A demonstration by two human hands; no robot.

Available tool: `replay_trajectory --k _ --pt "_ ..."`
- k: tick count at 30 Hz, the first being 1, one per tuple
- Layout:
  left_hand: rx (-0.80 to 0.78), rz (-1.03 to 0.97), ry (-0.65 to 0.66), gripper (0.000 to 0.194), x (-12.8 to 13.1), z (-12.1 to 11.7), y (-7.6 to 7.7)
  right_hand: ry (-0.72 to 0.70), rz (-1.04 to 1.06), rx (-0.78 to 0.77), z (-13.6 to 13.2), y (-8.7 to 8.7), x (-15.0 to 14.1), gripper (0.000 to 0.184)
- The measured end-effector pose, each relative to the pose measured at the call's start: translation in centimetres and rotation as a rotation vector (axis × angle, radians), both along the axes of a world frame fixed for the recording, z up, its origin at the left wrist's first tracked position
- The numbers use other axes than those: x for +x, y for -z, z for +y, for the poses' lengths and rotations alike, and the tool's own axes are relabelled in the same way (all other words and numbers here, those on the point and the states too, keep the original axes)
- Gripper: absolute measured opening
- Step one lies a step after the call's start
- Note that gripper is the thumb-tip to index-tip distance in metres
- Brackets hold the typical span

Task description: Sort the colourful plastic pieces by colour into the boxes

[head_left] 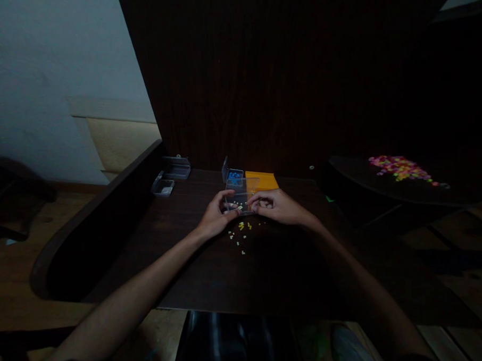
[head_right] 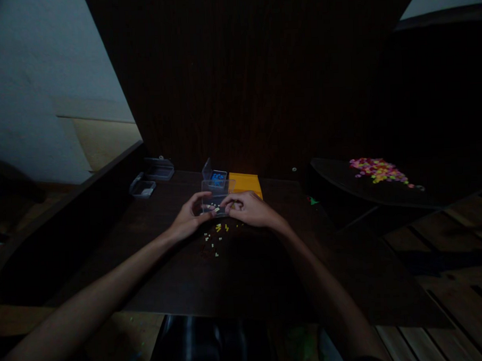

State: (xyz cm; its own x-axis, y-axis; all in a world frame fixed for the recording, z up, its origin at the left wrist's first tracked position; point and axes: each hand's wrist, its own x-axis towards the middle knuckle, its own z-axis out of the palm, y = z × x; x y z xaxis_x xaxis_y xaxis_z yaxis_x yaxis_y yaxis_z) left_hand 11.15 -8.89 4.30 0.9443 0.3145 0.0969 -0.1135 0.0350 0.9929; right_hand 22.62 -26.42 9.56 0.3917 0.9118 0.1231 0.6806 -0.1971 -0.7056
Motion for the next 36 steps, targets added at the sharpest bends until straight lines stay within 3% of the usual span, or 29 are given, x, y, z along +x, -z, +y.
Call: replay_trajectory --k 11,18,27,36 --pt "-0.006 0.009 0.053 0.061 -0.3 -0.2 0.1 -0.039 -0.331 -0.061 2.4 -1.5 0.4 0.013" --pt "0.014 0.007 0.05 0.057 -0.4 -0.5 -0.1 -0.013 -0.338 -0.128 2.7 -0.9 0.6 0.013" --pt "0.005 0.03 0.045 0.056 -0.5 -0.6 -0.2 0.001 -0.303 -0.149 2.5 -1.8 0.3 0.016" --pt "0.002 0.0 0.057 0.056 -0.6 -0.5 -0.3 -0.08 -0.403 -0.111 2.3 -1.0 0.8 0.013"
